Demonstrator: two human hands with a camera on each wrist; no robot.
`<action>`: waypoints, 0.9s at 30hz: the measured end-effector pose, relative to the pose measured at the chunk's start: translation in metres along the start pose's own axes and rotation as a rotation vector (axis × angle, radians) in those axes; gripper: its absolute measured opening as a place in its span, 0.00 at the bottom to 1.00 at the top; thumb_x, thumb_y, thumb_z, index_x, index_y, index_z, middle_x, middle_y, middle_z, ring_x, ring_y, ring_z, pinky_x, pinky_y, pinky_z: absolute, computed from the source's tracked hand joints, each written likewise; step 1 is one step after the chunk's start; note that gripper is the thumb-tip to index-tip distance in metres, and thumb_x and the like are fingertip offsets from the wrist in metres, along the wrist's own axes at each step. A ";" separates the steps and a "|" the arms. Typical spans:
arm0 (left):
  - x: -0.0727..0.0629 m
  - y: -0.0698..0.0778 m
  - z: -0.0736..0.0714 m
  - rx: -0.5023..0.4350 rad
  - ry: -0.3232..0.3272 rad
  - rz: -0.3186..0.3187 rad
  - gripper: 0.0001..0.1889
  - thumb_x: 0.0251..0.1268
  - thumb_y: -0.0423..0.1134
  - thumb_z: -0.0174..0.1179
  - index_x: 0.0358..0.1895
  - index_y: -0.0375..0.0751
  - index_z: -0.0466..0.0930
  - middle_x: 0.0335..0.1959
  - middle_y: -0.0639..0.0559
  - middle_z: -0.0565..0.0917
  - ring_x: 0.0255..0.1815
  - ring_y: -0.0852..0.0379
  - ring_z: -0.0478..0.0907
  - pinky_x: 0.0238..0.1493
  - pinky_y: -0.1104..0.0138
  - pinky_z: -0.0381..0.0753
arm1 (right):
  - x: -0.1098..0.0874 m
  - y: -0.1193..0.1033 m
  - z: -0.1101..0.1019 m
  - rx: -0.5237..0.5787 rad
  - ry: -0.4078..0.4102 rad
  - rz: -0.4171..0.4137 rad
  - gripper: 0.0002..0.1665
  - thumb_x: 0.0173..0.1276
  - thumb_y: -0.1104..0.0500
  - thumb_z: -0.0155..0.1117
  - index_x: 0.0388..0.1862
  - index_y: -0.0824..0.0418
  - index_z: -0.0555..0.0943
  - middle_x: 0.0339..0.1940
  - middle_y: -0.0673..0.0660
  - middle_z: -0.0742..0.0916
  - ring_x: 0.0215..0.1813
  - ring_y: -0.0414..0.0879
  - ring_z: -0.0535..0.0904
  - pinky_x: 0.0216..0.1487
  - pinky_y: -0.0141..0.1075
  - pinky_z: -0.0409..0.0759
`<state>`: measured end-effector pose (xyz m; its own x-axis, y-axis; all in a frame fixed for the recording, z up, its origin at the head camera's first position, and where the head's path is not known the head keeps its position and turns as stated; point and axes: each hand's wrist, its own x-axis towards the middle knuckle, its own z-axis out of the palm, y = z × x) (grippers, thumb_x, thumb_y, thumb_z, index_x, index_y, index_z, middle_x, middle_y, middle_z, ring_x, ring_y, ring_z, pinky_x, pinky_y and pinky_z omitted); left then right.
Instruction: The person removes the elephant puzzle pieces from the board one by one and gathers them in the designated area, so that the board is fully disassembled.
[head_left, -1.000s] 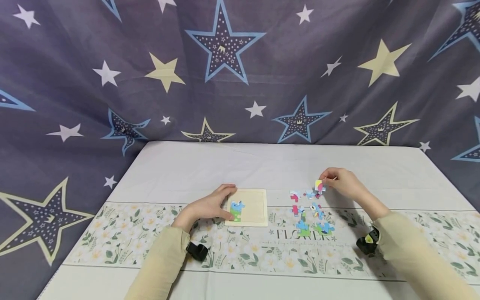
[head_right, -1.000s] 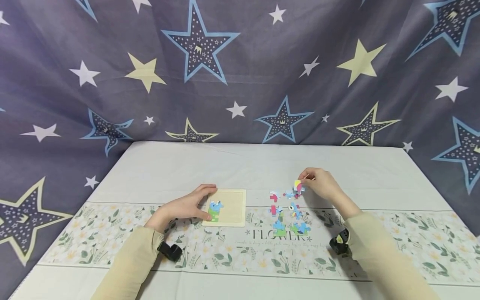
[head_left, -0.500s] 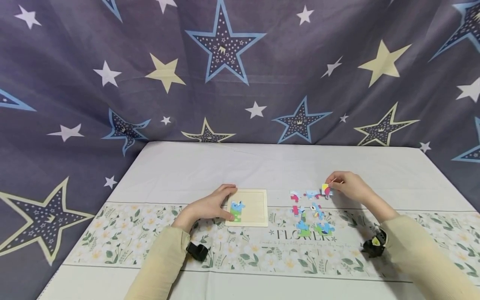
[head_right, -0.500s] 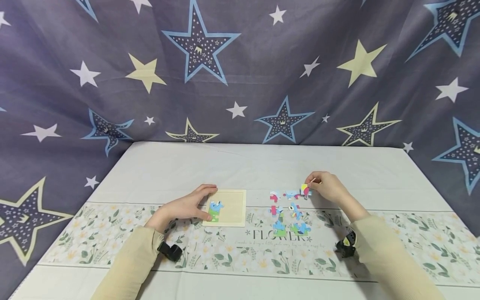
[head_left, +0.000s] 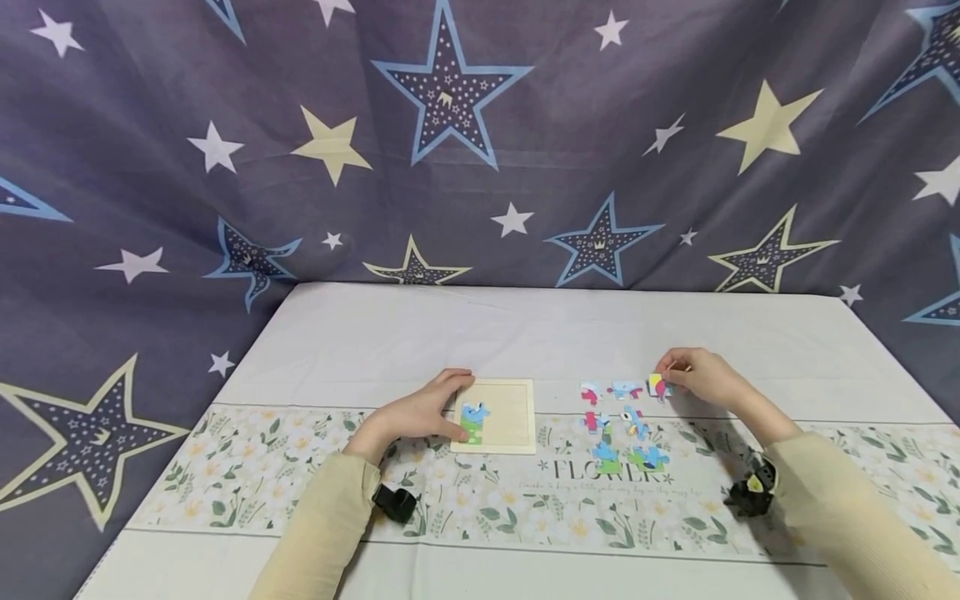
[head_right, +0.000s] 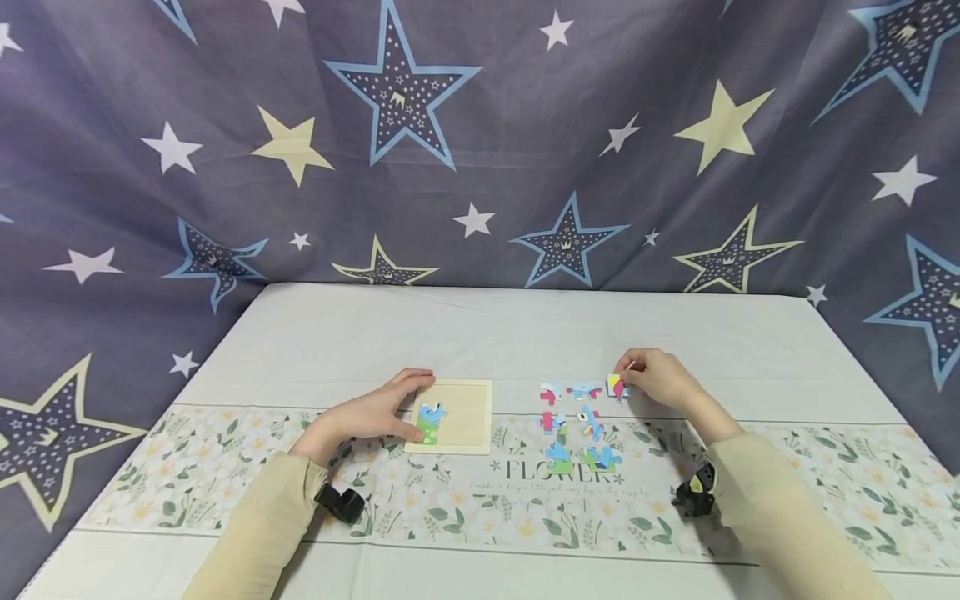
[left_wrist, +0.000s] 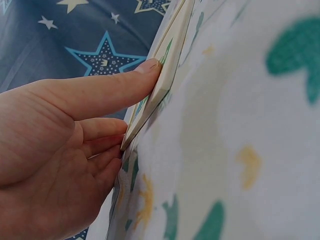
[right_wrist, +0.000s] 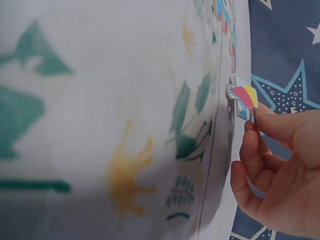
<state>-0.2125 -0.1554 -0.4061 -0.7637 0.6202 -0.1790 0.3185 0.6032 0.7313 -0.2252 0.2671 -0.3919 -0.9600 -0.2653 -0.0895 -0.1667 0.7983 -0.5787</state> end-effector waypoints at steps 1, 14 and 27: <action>0.000 0.000 0.000 0.000 -0.001 0.001 0.45 0.50 0.41 0.67 0.70 0.37 0.50 0.71 0.45 0.47 0.72 0.46 0.42 0.67 0.51 0.50 | 0.000 0.001 0.000 0.000 0.002 -0.003 0.07 0.67 0.62 0.53 0.36 0.62 0.79 0.28 0.55 0.82 0.28 0.45 0.74 0.29 0.36 0.72; 0.001 0.000 -0.001 0.013 -0.004 0.001 0.45 0.50 0.41 0.67 0.70 0.37 0.50 0.72 0.45 0.46 0.72 0.46 0.42 0.67 0.51 0.51 | 0.005 0.011 0.002 -0.043 0.003 -0.015 0.07 0.65 0.62 0.55 0.35 0.64 0.80 0.29 0.54 0.82 0.27 0.43 0.72 0.29 0.35 0.71; 0.001 0.002 -0.001 0.007 -0.008 -0.002 0.45 0.50 0.40 0.67 0.70 0.37 0.50 0.72 0.45 0.46 0.72 0.46 0.42 0.67 0.51 0.51 | 0.005 0.009 0.004 -0.104 0.030 -0.037 0.05 0.65 0.62 0.57 0.32 0.61 0.80 0.31 0.54 0.83 0.34 0.44 0.75 0.37 0.41 0.72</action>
<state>-0.2134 -0.1539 -0.4039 -0.7597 0.6230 -0.1863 0.3207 0.6082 0.7262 -0.2302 0.2705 -0.4007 -0.9588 -0.2804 -0.0449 -0.2227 0.8406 -0.4938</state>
